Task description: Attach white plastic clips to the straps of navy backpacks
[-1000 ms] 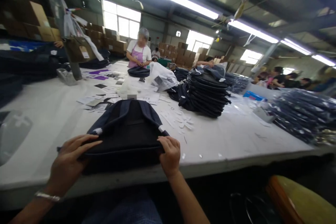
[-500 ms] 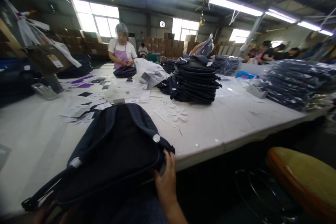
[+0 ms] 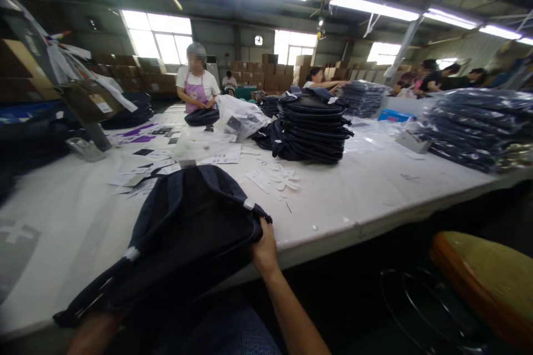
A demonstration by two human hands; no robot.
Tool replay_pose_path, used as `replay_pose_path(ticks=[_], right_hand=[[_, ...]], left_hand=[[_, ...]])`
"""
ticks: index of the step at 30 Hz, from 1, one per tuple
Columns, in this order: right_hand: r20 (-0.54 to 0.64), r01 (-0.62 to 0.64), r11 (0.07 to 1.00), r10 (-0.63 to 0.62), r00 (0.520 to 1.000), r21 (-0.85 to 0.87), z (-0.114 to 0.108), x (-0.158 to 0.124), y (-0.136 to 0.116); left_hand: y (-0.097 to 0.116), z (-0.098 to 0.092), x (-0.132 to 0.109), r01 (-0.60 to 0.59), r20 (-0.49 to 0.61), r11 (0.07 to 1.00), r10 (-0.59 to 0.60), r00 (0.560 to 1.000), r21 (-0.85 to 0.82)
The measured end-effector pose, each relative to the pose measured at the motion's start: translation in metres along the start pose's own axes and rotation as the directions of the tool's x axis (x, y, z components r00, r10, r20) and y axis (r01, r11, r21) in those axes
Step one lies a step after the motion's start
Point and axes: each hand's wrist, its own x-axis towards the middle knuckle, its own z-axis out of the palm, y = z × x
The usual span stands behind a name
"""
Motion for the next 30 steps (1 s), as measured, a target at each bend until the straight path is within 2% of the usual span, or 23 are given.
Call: replay_pose_path(ticks=[3,6,8,10,14,18,20,23,26,28,29,30], right_hand=[[0.079,-0.014,0.997,0.008,0.997,0.078,-0.001,-0.011,0.008],[0.138,-0.023,0.999,0.017,0.99,0.043,-0.001,-0.016,0.015],[0.151,-0.018,1.0,0.021,0.988,-0.024,0.0,-0.012,0.018],[0.163,0.003,0.997,0.009,0.987,-0.078,0.001,-0.007,0.02],[0.139,0.075,0.994,-0.064,0.988,-0.079,-0.001,-0.005,0.026],[0.073,0.109,0.989,-0.102,0.992,-0.096,-0.005,-0.01,0.03],[0.048,0.098,0.987,-0.093,0.994,-0.128,-0.006,-0.013,0.027],[0.001,0.105,0.984,-0.106,0.994,-0.141,-0.012,-0.02,0.018],[-0.054,0.152,0.977,-0.162,0.985,-0.153,-0.023,-0.03,0.002],[-0.004,0.286,0.944,-0.29,0.957,-0.167,-0.028,-0.034,-0.017],[0.069,0.386,0.907,-0.38,0.923,-0.17,-0.028,-0.033,-0.029],[0.167,0.491,0.855,-0.467,0.868,-0.166,-0.027,-0.03,-0.041]], left_hand=[[0.012,-0.01,-0.002,0.14,0.017,0.979,-0.14,0.99,-0.145],[0.031,-0.024,-0.006,0.249,0.035,0.922,-0.25,0.968,-0.296],[0.042,-0.03,-0.009,0.245,0.065,0.883,-0.239,0.969,-0.4],[0.048,-0.031,-0.011,0.202,0.04,0.851,-0.21,0.977,-0.485],[0.044,-0.026,-0.012,0.172,-0.113,0.823,-0.274,0.955,-0.541],[0.028,-0.023,-0.011,0.245,-0.14,0.805,-0.373,0.917,-0.541],[0.021,-0.024,-0.015,0.239,-0.175,0.829,-0.37,0.912,-0.506],[0.015,-0.031,-0.033,0.176,-0.243,0.909,-0.281,0.928,-0.378],[0.013,-0.046,-0.055,0.072,-0.293,0.991,-0.102,0.951,-0.111],[0.02,-0.06,-0.059,-0.115,-0.394,0.991,0.131,0.91,0.065],[0.026,-0.067,-0.056,-0.249,-0.406,0.958,0.285,0.868,0.139],[0.036,-0.072,-0.05,-0.386,-0.375,0.9,0.436,0.818,0.204]])
